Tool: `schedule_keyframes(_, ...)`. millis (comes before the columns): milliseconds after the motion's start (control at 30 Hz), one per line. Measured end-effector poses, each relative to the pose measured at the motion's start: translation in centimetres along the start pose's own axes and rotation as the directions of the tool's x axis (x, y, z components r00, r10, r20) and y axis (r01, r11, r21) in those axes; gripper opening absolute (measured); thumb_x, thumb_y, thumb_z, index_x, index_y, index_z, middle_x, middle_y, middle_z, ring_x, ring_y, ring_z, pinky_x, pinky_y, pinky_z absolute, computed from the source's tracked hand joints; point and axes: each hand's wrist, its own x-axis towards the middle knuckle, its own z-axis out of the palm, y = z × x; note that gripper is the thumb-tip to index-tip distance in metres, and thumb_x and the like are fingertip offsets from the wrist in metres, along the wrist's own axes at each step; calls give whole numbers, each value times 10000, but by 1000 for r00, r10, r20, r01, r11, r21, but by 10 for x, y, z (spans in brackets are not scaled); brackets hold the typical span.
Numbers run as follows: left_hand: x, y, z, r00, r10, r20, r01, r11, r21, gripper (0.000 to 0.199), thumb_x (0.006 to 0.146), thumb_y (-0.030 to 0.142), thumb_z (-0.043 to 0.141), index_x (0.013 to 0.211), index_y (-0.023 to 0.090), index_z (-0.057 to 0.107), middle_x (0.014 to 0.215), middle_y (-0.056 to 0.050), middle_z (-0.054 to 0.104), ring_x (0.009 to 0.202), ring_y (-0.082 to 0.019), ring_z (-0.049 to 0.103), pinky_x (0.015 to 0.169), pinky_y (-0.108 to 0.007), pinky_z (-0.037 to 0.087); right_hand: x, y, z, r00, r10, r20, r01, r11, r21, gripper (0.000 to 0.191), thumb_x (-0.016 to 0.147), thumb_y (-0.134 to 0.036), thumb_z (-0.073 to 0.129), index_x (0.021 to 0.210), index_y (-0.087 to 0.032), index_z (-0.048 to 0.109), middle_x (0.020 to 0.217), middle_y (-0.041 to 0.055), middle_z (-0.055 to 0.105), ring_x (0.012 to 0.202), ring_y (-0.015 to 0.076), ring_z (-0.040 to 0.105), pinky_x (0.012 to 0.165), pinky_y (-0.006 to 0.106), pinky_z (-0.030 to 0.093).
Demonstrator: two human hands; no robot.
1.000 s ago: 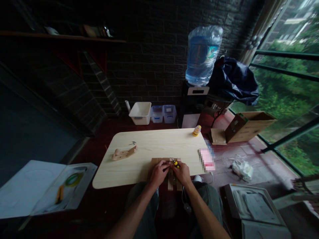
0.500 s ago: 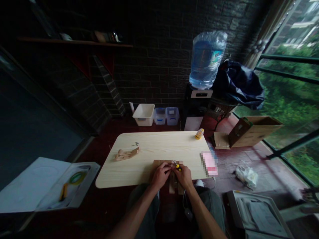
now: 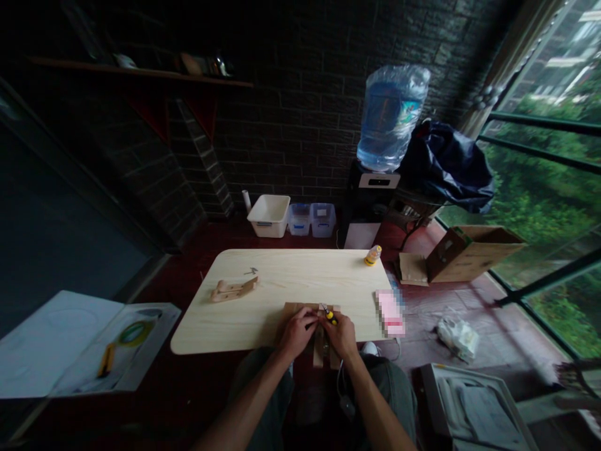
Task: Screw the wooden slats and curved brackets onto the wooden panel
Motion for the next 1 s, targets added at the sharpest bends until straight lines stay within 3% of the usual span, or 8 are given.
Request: schedule_keyframes(1000,1,-6,8,1000,9,-18,-10,1000,-5,216,907,141,602,941,230,796,1041,-64,710,946,-175,701,894,-320,589,2,-5,-4,999,0,37,4,994,-111,214,918,-335,620,949,-191,775,892,87,793,801,212,727,672,244,474)
